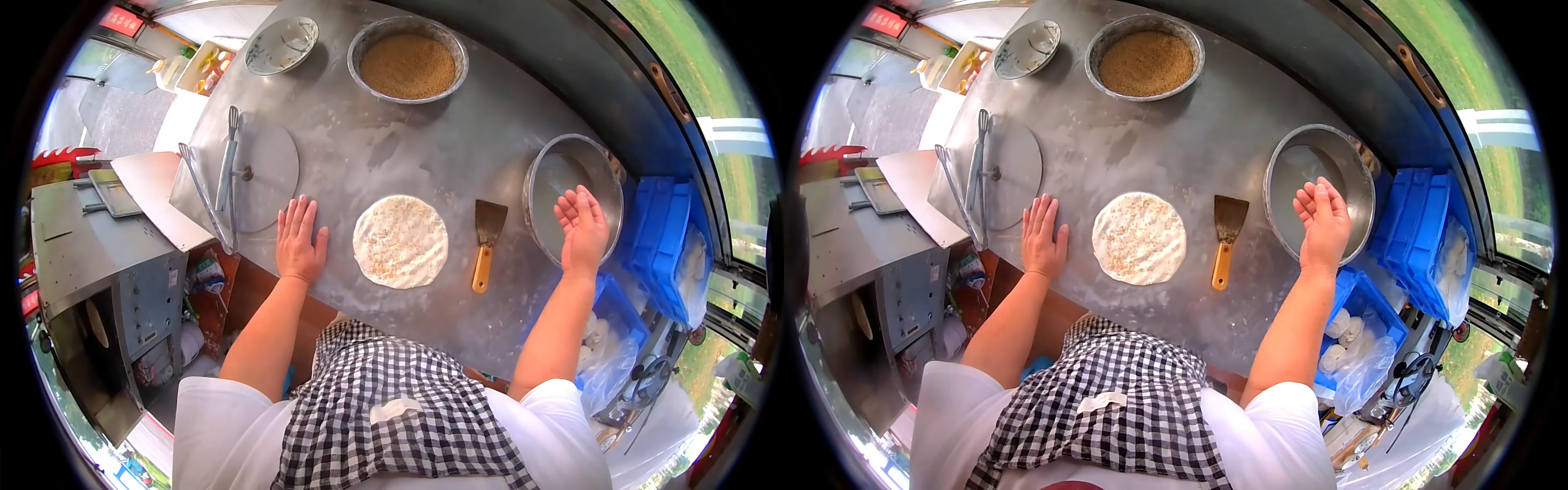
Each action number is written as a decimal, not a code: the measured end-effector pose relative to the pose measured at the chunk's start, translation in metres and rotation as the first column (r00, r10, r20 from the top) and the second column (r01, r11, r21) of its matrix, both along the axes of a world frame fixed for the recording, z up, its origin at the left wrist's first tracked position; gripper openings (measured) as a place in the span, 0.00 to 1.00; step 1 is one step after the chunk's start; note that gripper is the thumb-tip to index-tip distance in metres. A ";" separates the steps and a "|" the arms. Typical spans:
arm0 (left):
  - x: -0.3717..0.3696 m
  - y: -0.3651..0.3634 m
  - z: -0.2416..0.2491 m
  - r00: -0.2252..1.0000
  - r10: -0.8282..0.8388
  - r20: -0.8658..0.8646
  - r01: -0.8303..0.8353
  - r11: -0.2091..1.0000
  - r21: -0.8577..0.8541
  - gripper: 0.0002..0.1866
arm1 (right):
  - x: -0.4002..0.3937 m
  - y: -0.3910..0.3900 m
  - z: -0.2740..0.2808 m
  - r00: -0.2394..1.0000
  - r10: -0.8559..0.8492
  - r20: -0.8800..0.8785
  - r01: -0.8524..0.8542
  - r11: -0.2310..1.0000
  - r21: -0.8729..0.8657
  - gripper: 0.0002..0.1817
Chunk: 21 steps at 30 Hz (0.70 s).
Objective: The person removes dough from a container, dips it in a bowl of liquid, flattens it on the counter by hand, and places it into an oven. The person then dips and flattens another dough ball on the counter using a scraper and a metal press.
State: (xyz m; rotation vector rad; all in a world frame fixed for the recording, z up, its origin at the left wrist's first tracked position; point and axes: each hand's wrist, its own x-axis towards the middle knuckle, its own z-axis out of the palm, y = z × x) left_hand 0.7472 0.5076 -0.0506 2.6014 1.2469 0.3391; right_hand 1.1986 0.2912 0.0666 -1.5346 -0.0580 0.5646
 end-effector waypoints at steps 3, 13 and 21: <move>-0.001 0.000 -0.002 1.000 -0.002 0.006 0.002 1.000 0.005 0.31 | 0.002 -0.002 -0.001 1.000 -0.003 0.014 0.003 1.000 -0.028 0.16; -0.001 0.000 -0.002 1.000 -0.007 0.027 0.007 1.000 0.006 0.30 | 0.013 -0.013 -0.015 0.999 -0.019 0.031 0.023 0.990 -0.136 0.18; -0.002 0.001 -0.004 1.000 0.019 0.021 -0.020 0.999 0.028 0.30 | -0.018 0.003 -0.002 0.986 0.018 0.168 0.009 0.987 -0.161 0.19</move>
